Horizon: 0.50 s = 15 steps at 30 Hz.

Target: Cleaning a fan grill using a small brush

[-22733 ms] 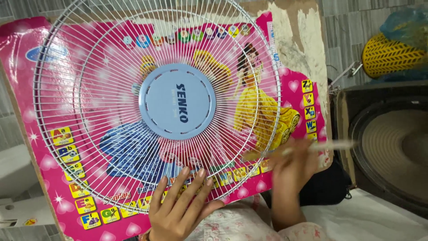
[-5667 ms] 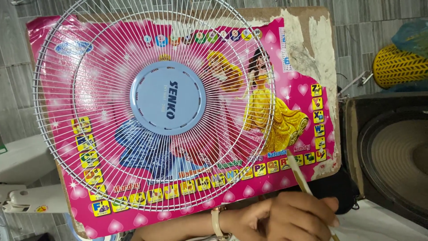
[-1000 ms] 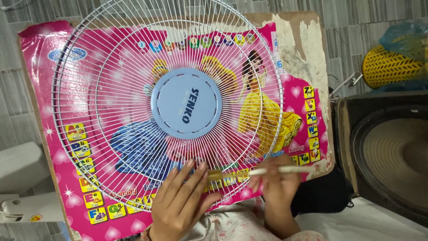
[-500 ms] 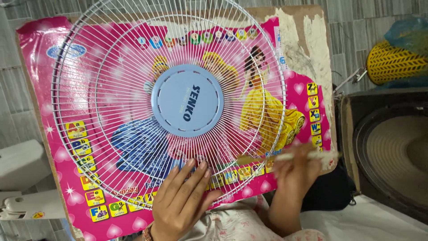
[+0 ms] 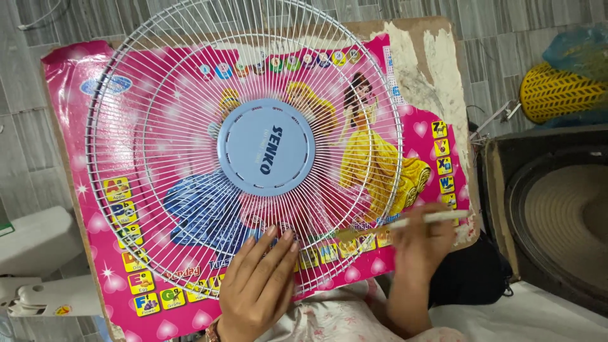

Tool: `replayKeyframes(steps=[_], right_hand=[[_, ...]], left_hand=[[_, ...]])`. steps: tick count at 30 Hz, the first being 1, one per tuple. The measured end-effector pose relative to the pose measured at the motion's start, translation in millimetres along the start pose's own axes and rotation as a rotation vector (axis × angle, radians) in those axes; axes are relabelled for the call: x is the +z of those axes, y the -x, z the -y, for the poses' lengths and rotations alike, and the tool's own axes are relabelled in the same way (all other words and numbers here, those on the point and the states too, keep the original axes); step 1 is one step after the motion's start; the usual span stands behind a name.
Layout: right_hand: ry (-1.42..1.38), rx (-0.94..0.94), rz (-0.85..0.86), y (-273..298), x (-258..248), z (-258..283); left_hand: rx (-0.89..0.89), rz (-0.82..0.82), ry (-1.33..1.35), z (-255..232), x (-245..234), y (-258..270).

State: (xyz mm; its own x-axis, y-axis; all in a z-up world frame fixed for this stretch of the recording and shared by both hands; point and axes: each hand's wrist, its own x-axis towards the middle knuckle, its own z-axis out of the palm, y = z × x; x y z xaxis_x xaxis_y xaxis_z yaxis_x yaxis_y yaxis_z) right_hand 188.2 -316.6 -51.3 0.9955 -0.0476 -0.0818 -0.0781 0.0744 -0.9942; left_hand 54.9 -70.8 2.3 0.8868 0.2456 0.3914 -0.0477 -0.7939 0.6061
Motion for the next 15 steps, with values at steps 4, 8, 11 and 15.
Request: replayKeyframes(steps=[4,8,11,15], right_hand=[[-0.055,-0.021,0.151,19.0,-9.4,-11.1],[0.103,0.027,0.015,-2.6,-54.2,-50.2],[-0.050,-0.044,-0.136,-24.7,-30.7,-15.5],[-0.176,0.070,0.430,-2.0,-64.0,-83.0]], left_hand=[[0.038,-0.021,0.019,0.3,-2.5,-2.9],[0.036,-0.078,0.005,-1.8,2.1,-1.3],[0.053,-0.039,0.037,0.7,-3.6,2.2],[0.091,-0.158,-0.010,-1.1,-16.7,-4.3]])
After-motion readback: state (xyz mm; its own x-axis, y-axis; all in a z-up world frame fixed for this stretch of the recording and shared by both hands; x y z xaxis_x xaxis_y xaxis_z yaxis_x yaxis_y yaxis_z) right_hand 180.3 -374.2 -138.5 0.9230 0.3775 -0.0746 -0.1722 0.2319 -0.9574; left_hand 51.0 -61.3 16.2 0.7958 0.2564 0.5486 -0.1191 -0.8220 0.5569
